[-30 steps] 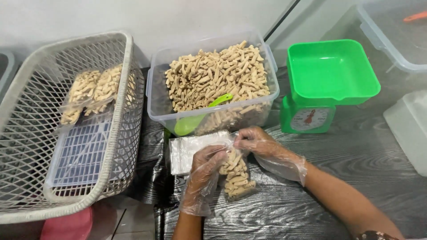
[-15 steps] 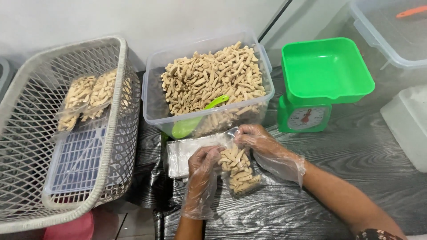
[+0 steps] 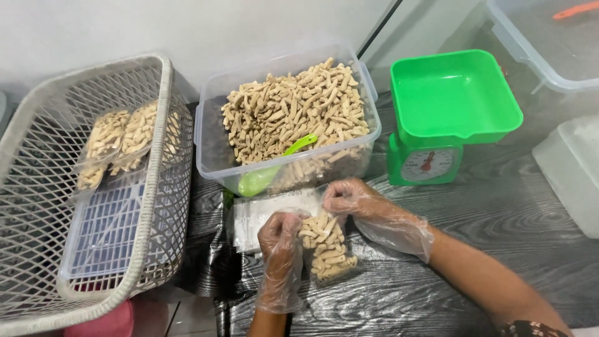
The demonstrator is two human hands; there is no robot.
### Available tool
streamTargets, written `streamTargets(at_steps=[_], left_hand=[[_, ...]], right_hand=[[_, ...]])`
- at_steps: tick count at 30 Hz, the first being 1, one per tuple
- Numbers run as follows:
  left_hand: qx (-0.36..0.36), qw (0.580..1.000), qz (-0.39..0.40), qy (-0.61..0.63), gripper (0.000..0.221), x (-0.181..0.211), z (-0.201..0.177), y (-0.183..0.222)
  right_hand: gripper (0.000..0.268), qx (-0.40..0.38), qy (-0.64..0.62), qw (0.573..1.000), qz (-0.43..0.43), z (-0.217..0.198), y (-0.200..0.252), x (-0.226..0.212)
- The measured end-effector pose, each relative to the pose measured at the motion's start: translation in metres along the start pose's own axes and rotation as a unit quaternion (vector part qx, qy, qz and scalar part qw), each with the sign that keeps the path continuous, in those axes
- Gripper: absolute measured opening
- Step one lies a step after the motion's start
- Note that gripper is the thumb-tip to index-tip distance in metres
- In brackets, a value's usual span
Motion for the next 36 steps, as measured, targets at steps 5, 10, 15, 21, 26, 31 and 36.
streamTargets(at_steps=[5, 10, 15, 21, 26, 31, 36], left_hand=[[-0.014, 0.999, 0.023, 0.029, 0.025, 0.010, 0.008, 0.002], [-0.070, 0.995, -0.012, 0.064, 0.022, 0.014, 0.018, 0.003], [-0.077, 0.996, -0.028, 0.022, 0.021, 0.010, 0.015, 0.001], [-0.086, 0.993, 0.048, 0.058, 0.018, 0.004, 0.014, -0.003], [-0.056, 0.993, 0.027, 0.103, 0.022, 0.006, 0.008, -0.006], [-0.027, 0.996, -0.030, 0.076, 0.019, -0.001, 0.004, -0.006], [-0.040, 0.996, 0.013, 0.081, 0.017, 0.002, 0.005, -0.006]], right_hand=[[0.017, -0.021, 0.042, 0.999, 0.021, 0.006, 0.002, -0.012], [0.023, -0.004, 0.052, 0.998, 0.029, 0.008, 0.008, -0.017], [0.026, -0.030, 0.086, 0.996, 0.013, 0.005, 0.007, -0.016], [0.027, -0.015, 0.081, 0.996, 0.032, 0.007, 0.009, -0.022], [0.020, 0.010, 0.066, 0.997, 0.044, 0.002, 0.008, -0.020], [0.021, 0.004, 0.123, 0.992, 0.018, -0.008, -0.001, -0.010], [0.027, 0.002, 0.105, 0.994, -0.003, -0.001, 0.003, -0.012]])
Point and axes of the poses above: each hand's wrist, its own y-axis away from the middle knuckle, its own z-axis out of the palm, x = y × z, the point moved 8 cm from there along -y, towards the middle knuckle, and after that the axes turned 4 degrees about z, right-handed, at the moved point
